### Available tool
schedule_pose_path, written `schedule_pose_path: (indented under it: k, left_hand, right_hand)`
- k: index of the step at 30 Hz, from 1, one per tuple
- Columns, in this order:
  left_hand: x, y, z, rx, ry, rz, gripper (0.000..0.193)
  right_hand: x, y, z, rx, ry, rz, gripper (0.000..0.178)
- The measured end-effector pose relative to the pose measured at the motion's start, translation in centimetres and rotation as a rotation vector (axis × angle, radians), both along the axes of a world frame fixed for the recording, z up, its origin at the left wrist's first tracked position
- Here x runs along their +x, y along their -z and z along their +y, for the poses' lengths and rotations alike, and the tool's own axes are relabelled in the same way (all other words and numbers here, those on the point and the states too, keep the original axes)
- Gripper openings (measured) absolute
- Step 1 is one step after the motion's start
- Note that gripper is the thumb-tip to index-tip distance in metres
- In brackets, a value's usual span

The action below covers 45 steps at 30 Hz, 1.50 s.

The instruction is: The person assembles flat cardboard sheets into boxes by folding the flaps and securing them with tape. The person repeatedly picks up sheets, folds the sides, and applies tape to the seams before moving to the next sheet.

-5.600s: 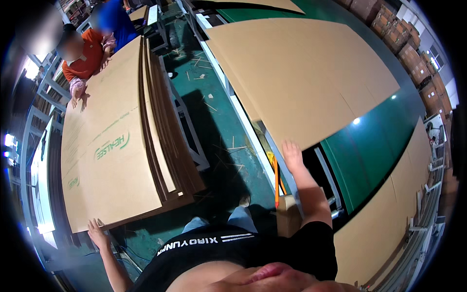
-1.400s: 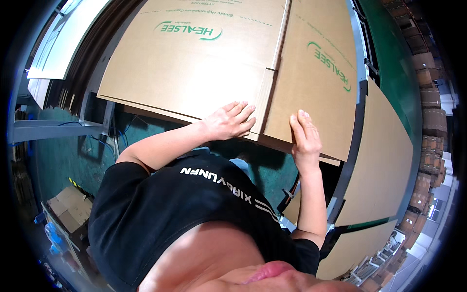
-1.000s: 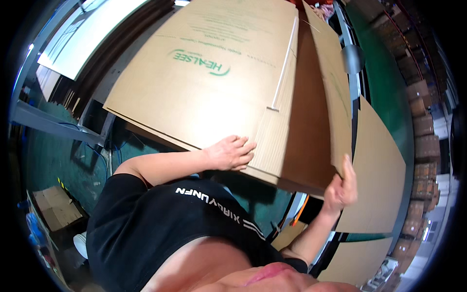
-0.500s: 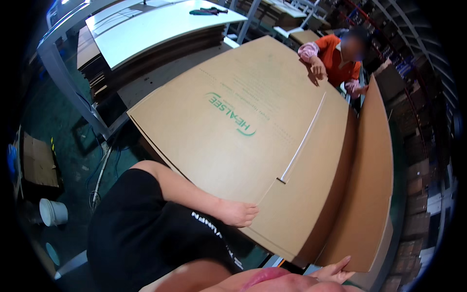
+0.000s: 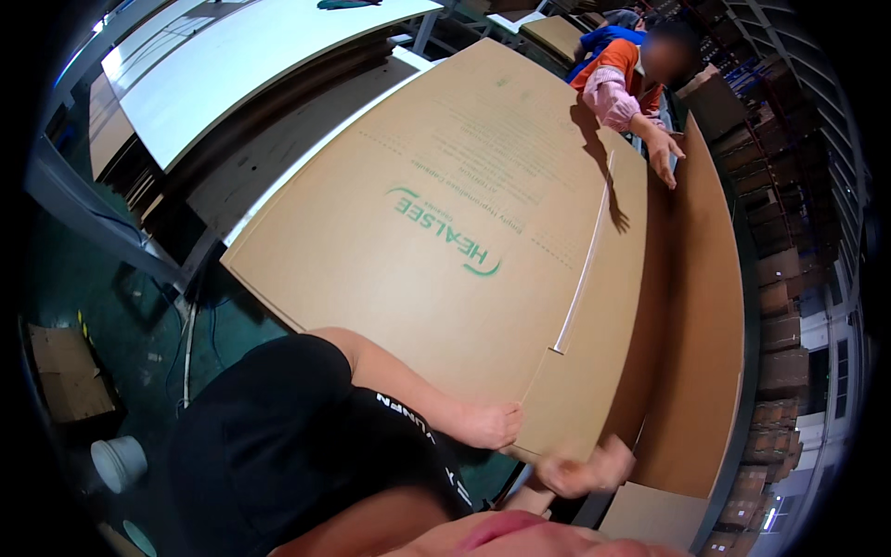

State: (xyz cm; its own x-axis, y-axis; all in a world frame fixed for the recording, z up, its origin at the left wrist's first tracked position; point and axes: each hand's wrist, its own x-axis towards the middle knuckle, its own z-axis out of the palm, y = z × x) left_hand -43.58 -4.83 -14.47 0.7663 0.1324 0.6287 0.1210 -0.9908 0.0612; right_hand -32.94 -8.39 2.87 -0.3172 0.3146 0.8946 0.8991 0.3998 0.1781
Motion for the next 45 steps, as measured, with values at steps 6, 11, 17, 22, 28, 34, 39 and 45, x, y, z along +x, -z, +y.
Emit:
schedule_pose_path:
  k: [6,11,17,22,28,34,39,45]
  left_hand:
    - [-0.8,-0.3,0.4,-0.080,-0.029,0.027,0.039]
    - [-1.2,-0.5,0.7,-0.035,-0.044,0.089,0.033]
    - [0.4,0.5,-0.3,-0.004,0.021,0.064,0.032]
    - [0.3,1.4,0.1,0.070,-0.095,0.021,0.025]
    - [0.5,0.9,0.0,0.071,-0.050,0.017,0.017]
    - [0.5,0.1,0.3,0.040,0.017,0.070,0.014]
    - [1.3,0.3,0.5,0.038,0.017,0.069,0.012]
    - [2.3,0.3,1.6,-0.035,0.053,-0.047,0.015]
  right_hand:
    - [-10.4,-8.7,14.9,-1.097,-0.504,0.554,0.054]
    - [-7.3,-8.9,15.3,-0.734,-0.545,0.717,0.045]
    - [10.8,15.2,7.2,-0.880,0.878,0.138,0.054]
    - [9.9,16.5,9.1,-0.850,0.818,0.131,0.056]
    - [9.6,15.7,8.1,-0.855,0.852,0.163,0.056]
    - [10.5,16.5,8.1,-0.834,0.841,0.142,0.056]
    - [10.6,16.5,8.4,-0.825,0.813,0.149,0.056]
    - [11.0,17.6,7.6,-0.825,0.829,0.162,0.055]
